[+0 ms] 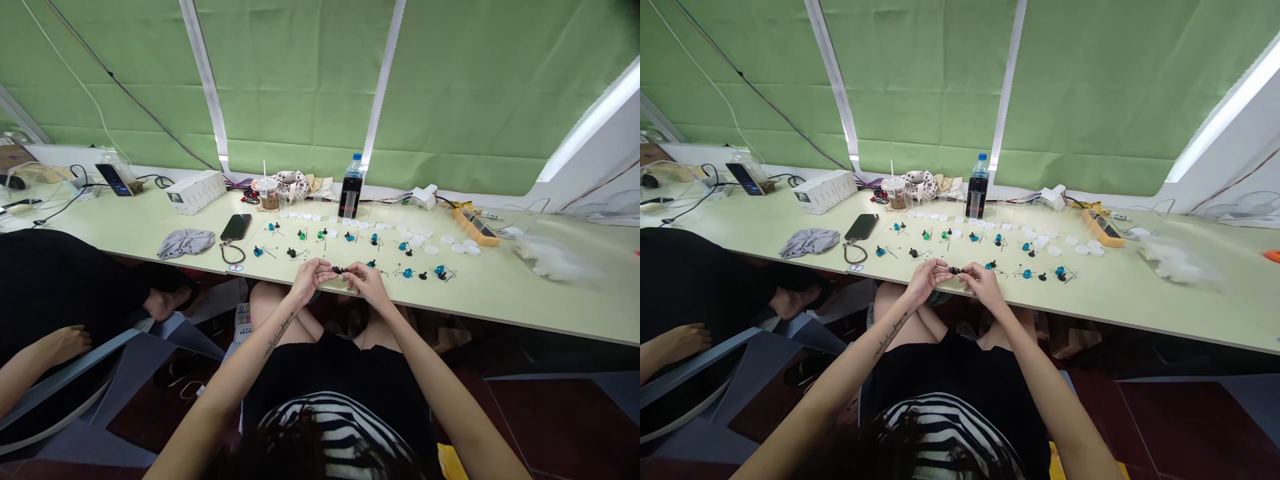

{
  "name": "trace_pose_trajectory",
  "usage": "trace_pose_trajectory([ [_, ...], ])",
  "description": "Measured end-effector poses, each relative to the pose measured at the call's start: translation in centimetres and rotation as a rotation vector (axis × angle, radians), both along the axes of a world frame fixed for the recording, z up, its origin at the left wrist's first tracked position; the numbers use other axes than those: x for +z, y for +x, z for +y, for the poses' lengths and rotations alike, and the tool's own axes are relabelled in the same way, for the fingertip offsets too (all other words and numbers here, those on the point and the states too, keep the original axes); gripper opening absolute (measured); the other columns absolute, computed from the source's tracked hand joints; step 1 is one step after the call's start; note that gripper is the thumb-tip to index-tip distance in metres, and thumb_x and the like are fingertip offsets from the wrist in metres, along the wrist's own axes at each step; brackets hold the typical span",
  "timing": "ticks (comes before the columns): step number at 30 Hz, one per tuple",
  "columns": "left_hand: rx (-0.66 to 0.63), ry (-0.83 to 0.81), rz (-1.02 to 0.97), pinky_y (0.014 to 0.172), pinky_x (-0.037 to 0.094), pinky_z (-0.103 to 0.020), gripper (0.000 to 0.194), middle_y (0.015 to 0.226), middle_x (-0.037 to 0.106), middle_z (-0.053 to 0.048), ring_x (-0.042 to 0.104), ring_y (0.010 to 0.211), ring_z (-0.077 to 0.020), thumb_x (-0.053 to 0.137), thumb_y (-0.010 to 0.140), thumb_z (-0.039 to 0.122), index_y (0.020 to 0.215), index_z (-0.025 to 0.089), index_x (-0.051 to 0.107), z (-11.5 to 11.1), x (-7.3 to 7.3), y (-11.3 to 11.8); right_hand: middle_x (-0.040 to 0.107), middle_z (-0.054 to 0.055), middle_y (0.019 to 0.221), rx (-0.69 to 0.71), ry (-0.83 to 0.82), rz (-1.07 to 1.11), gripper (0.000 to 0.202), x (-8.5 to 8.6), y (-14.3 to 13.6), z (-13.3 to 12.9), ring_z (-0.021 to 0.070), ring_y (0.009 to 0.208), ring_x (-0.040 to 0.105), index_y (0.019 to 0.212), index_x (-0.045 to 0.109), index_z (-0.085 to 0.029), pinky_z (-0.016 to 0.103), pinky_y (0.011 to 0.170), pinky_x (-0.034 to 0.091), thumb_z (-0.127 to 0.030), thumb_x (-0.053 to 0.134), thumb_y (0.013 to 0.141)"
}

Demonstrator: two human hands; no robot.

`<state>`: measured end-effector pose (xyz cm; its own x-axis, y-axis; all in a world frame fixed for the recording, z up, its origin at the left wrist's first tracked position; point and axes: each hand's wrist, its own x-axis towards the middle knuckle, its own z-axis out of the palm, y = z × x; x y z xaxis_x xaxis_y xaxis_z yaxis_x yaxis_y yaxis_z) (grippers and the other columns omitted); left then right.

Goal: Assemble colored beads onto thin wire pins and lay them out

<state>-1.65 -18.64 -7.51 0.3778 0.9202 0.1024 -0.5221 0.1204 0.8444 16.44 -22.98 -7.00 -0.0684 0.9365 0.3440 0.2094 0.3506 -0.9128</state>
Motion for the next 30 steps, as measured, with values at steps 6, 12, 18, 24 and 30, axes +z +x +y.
trace_pose_trajectory([
  [6,0.007,-0.012,0.004,0.077,0.053,-0.032,0.030,0.072,0.068,-0.011,0.069,0.071,-0.0203,0.051,0.086,0.036,0.083,0.008,0.061,-0.11,0.23,0.00,0.063,0.004,0.068,0.020,0.000,-0.002,0.029,-0.02,-0.02,0.01,0.0145,0.053,0.059,0.084,0.058,-0.018,0.021,0.036,0.046,-0.046,0.060,0.078],
  [12,0.014,-0.038,-0.007,0.078,0.052,-0.032,0.029,0.072,0.068,-0.012,0.069,0.073,-0.0206,0.051,0.086,0.034,0.083,0.008,0.061,-0.17,0.28,-0.04,0.062,0.002,0.072,-0.013,0.009,-0.003,0.034,0.07,-0.14,-0.06,0.0148,0.052,0.061,0.097,0.057,-0.020,0.021,0.034,0.046,-0.046,0.062,0.076],
  [18,0.007,-0.029,-0.009,0.078,0.052,-0.032,0.029,0.073,0.068,-0.012,0.069,0.074,-0.0208,0.051,0.086,0.034,0.084,0.007,0.061,-0.06,0.14,-0.03,0.061,0.004,0.079,-0.014,0.032,-0.018,0.033,0.30,-0.20,-0.29,0.0155,0.054,0.062,0.099,0.057,-0.021,0.022,0.034,0.048,-0.044,0.062,0.076],
  [24,0.011,-0.027,0.010,0.079,0.053,-0.033,0.029,0.073,0.068,-0.012,0.069,0.072,-0.0201,0.050,0.087,0.035,0.083,0.008,0.061,-0.17,0.31,-0.01,0.061,0.002,0.070,-0.005,0.029,-0.037,0.029,0.19,-0.12,-0.27,0.0163,0.053,0.062,0.095,0.058,-0.021,0.024,0.036,0.049,-0.045,0.060,0.078],
  [30,0.008,-0.033,0.018,0.078,0.053,-0.033,0.030,0.073,0.068,-0.012,0.068,0.071,-0.0198,0.050,0.087,0.035,0.083,0.008,0.060,-0.26,0.46,0.03,0.060,0.001,0.066,-0.004,0.023,-0.027,0.029,0.10,-0.10,-0.17,0.0156,0.052,0.061,0.090,0.058,-0.020,0.023,0.036,0.048,-0.046,0.062,0.077],
])
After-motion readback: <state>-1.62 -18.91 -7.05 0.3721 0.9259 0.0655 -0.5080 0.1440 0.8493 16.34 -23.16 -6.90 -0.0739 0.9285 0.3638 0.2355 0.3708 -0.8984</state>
